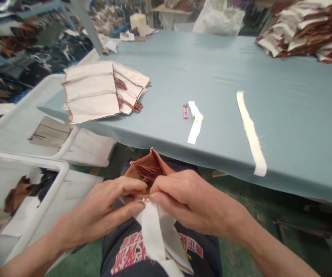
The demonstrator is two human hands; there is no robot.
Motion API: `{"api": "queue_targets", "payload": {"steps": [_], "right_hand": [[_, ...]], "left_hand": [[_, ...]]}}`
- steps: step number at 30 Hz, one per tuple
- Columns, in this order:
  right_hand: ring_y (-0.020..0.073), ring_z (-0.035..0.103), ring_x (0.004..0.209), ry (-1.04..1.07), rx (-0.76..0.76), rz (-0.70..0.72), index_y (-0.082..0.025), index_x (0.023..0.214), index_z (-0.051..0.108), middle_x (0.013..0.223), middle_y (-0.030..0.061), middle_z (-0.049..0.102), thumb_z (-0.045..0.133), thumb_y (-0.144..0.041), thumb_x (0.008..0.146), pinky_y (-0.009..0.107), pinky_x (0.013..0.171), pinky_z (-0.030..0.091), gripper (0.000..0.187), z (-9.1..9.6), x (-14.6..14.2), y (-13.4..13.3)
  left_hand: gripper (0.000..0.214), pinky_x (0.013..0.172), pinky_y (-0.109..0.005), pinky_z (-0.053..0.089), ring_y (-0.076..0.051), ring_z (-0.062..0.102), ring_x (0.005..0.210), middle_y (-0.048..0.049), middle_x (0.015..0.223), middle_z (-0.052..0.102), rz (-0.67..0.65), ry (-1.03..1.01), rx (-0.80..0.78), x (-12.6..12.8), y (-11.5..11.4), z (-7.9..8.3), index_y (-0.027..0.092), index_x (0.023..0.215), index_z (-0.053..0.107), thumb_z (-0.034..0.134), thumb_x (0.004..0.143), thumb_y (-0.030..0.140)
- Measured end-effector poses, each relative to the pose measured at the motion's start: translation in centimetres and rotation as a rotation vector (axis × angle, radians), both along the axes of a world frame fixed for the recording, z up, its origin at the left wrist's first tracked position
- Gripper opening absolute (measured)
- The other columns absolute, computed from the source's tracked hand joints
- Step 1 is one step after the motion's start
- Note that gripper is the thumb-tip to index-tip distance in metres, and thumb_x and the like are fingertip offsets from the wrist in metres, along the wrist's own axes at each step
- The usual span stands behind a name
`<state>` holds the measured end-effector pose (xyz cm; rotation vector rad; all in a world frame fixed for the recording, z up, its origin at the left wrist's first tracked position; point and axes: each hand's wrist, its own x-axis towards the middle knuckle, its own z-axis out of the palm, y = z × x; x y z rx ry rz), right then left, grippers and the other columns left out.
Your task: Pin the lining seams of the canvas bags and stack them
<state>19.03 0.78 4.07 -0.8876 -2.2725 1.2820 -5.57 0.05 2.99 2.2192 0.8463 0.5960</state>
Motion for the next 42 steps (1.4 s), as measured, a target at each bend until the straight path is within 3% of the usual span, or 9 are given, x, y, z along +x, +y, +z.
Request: {"api": "queue_targets", "payload": {"steps": [5, 9, 17, 20, 23, 27, 35, 38, 42], "right_hand": [[0.0138, 0.064, 0.07, -0.118, 0.445, -0.018, -0.018, 0.085, 0.063, 0.078, 0.0024, 0.071, 0.042, -0.022, 0.109, 0.027, 0.069, 0.044, 0.032, 0.6, -0.1, -0.8], [0.0157, 0.061, 0.063, -0.164, 0.586, -0.037, -0.019, 0.078, 0.061, 0.07, 0.002, 0.067, 0.041, -0.021, 0.109, 0.029, 0.064, 0.043, 0.037, -0.4, -0.2, -1.2], [0.0172, 0.07, 0.092, -0.201, 0.149, -0.024, -0.021, 0.116, 0.066, 0.103, 0.0037, 0.076, 0.044, -0.015, 0.104, 0.028, 0.083, 0.049, 0.026, -0.2, 1.6, -2.0], [0.0142, 0.063, 0.079, -0.132, -0.061, -0.051, -0.02, 0.099, 0.066, 0.087, 0.0007, 0.07, 0.04, -0.025, 0.108, 0.026, 0.074, 0.046, 0.028, 0.5, 1.2, -1.3], [0.0106, 0.042, 0.06, -0.066, -0.205, -0.023, -0.019, 0.069, 0.046, 0.064, -0.0041, 0.046, 0.034, -0.041, 0.11, 0.025, 0.058, 0.035, 0.048, 0.4, 0.1, -0.3], [0.0084, 0.034, 0.056, -0.027, -0.14, 0.049, -0.02, 0.065, 0.033, 0.062, -0.0064, 0.036, 0.043, -0.039, 0.108, 0.026, 0.056, 0.027, 0.047, -0.6, -0.8, 0.4], [0.0128, 0.047, 0.054, -0.089, 0.509, -0.11, -0.02, 0.073, 0.057, 0.06, -0.0007, 0.057, 0.044, -0.024, 0.108, 0.029, 0.055, 0.034, 0.038, -0.2, 0.8, -1.4], [0.0134, 0.052, 0.055, -0.052, 0.436, -0.243, -0.021, 0.075, 0.056, 0.062, 0.0, 0.059, 0.044, -0.021, 0.106, 0.027, 0.054, 0.04, 0.033, -0.8, 2.0, -1.8], [0.0151, 0.058, 0.061, -0.127, 0.224, -0.371, -0.022, 0.079, 0.056, 0.069, 0.0012, 0.062, 0.042, -0.024, 0.107, 0.026, 0.059, 0.046, 0.031, -2.6, 3.6, -2.0]], "left_hand": [[0.028, 0.07, -0.02, 0.045, -0.009, 0.064, 0.075, 0.0029, 0.086, 0.071, -0.102, 0.019, -0.274, 0.0, 1.0, 1.6, 0.018, 0.095, 0.065, 0.044, 0.109, 0.031], [0.043, 0.066, -0.026, 0.043, -0.013, 0.058, 0.067, -0.001, 0.074, 0.066, -0.117, 0.103, 0.023, 0.5, 1.0, 0.2, 0.016, 0.081, 0.062, 0.033, 0.111, 0.028], [0.037, 0.053, -0.028, 0.039, -0.013, 0.054, 0.057, 0.0004, 0.068, 0.061, -0.111, 0.17, 0.386, 0.8, -0.2, -1.2, 0.017, 0.083, 0.059, 0.036, 0.11, 0.024], [0.036, 0.051, -0.028, 0.036, -0.012, 0.05, 0.054, 0.0018, 0.063, 0.057, -0.082, 0.165, 0.448, 1.4, -0.4, -0.7, 0.018, 0.076, 0.057, 0.041, 0.108, 0.021], [0.035, 0.051, -0.028, 0.035, -0.011, 0.048, 0.053, 0.0028, 0.061, 0.055, -0.065, 0.137, 0.476, 1.8, -0.4, -0.3, 0.02, 0.072, 0.054, 0.043, 0.106, 0.016], [0.034, 0.054, -0.027, 0.035, -0.011, 0.049, 0.055, 0.0026, 0.064, 0.058, -0.079, 0.101, 0.334, 1.4, 0.1, -0.1, 0.019, 0.076, 0.056, 0.044, 0.107, 0.023], [0.065, 0.071, -0.027, 0.044, -0.014, 0.053, 0.065, -0.0021, 0.068, 0.06, -0.002, -0.162, -0.22, -0.4, 1.7, -1.7, 0.018, 0.071, 0.056, 0.018, 0.11, 0.053], [0.065, 0.078, -0.029, 0.047, -0.016, 0.058, 0.07, -0.0051, 0.076, 0.068, -0.018, -0.205, -0.279, -0.1, 2.1, -1.7, 0.016, 0.077, 0.062, 0.019, 0.11, 0.053], [0.037, 0.082, -0.029, 0.047, -0.016, 0.061, 0.078, -0.0052, 0.086, 0.073, -0.166, -0.138, -0.247, 0.8, 2.6, -1.1, 0.016, 0.089, 0.068, 0.035, 0.104, 0.025]]}}
